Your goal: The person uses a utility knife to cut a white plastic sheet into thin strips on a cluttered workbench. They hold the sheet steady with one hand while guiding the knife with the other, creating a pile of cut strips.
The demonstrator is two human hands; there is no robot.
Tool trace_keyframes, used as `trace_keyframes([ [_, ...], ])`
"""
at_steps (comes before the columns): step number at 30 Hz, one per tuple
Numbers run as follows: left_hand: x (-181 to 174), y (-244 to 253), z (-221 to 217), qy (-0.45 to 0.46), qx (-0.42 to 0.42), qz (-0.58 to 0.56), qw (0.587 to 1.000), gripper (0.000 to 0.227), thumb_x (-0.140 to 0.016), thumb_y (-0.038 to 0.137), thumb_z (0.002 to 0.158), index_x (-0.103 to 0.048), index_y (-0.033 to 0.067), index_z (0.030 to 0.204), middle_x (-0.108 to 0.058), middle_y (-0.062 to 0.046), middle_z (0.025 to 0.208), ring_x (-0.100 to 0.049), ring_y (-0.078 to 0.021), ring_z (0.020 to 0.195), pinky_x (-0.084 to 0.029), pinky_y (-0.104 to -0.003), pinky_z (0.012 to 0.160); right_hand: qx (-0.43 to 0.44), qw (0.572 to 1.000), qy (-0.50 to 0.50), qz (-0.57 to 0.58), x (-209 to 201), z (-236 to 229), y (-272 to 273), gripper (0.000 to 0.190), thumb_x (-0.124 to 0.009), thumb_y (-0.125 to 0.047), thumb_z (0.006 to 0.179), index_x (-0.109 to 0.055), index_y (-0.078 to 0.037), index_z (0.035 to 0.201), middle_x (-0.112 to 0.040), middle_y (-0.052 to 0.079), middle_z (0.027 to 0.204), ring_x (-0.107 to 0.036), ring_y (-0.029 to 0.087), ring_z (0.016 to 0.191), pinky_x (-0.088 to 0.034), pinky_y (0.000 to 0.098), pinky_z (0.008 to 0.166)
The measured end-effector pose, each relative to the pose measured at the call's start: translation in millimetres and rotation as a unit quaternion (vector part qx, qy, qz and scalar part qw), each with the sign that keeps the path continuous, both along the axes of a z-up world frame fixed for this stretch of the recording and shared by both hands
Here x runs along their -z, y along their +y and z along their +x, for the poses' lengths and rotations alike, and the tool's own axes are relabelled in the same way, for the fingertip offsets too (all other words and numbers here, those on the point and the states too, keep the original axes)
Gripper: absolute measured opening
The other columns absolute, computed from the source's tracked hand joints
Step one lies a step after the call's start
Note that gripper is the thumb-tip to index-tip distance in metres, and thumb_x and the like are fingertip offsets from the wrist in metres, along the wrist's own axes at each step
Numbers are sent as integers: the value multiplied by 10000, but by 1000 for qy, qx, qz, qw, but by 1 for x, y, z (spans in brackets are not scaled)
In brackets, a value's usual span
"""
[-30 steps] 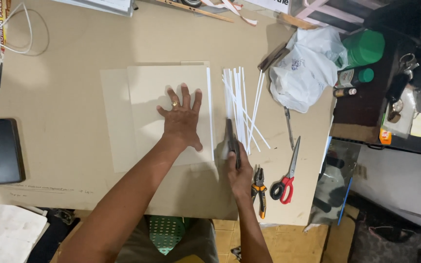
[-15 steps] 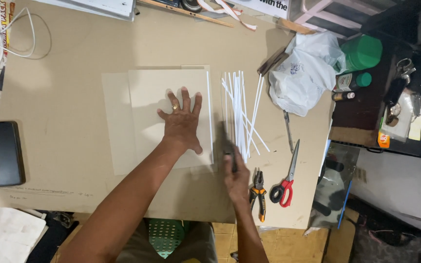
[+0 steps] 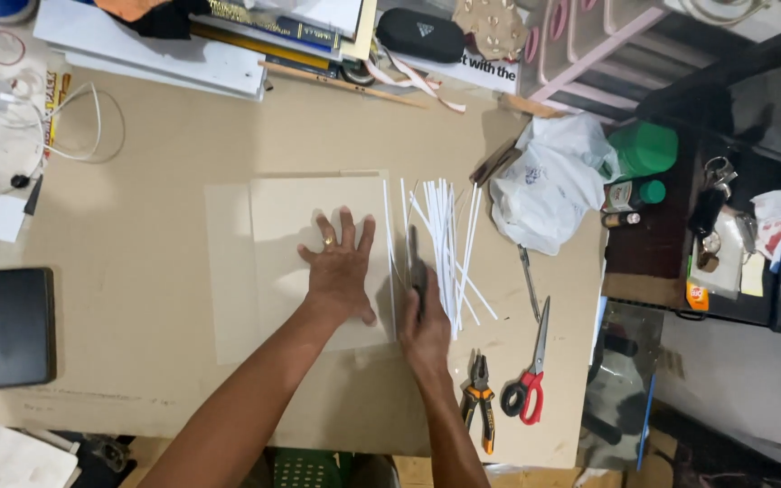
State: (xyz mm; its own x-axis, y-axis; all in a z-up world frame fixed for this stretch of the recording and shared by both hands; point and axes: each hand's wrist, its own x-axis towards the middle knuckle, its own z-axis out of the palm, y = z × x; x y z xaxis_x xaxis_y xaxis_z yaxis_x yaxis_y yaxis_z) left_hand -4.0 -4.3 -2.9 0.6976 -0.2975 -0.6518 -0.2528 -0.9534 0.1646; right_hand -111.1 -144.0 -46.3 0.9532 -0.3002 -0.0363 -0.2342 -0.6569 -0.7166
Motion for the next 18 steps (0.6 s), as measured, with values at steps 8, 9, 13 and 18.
trace_keyframes([
  [8,-7,-2,4,29,13,30,999,1542,-944,482,500,23,126,1647,-48,-264,1667,-94,-562,1499,-370,-741,1029,-49,996,59,-36,3,67,24,522,-414,-311,1074,-386,-145,1569,-647,240,1324,-653,423,1175,-560,536,967],
  [9,-2,-2,6,29,12,29,999,1542,-944,482,500,23,126,1647,-48,-264,1667,-94,-562,1499,-370,-741,1029,-49,996,59,-37,3,70,25,522,-414,-311,1074,-386,-145,1569,-647,240,1324,-653,423,1175,-560,536,967],
  [13,6,-1,6,32,16,27,999,1545,-949,448,502,40,127,1645,-25,-273,1667,-77,-575,1494,-360,-754,1020,-46,993,106,-23,5,78,28,539,-409,-336,1075,-354,-174,1587,-651,228,1318,-649,418,1189,-554,534,976],
  [18,-5,0,5,33,8,12,999,1488,-946,344,539,23,119,1645,-28,-274,1671,-76,-575,1497,-355,-760,1026,-46,990,134,-13,8,81,26,550,-395,-354,1078,-337,-177,1596,-632,216,1357,-631,410,1227,-548,528,1004],
])
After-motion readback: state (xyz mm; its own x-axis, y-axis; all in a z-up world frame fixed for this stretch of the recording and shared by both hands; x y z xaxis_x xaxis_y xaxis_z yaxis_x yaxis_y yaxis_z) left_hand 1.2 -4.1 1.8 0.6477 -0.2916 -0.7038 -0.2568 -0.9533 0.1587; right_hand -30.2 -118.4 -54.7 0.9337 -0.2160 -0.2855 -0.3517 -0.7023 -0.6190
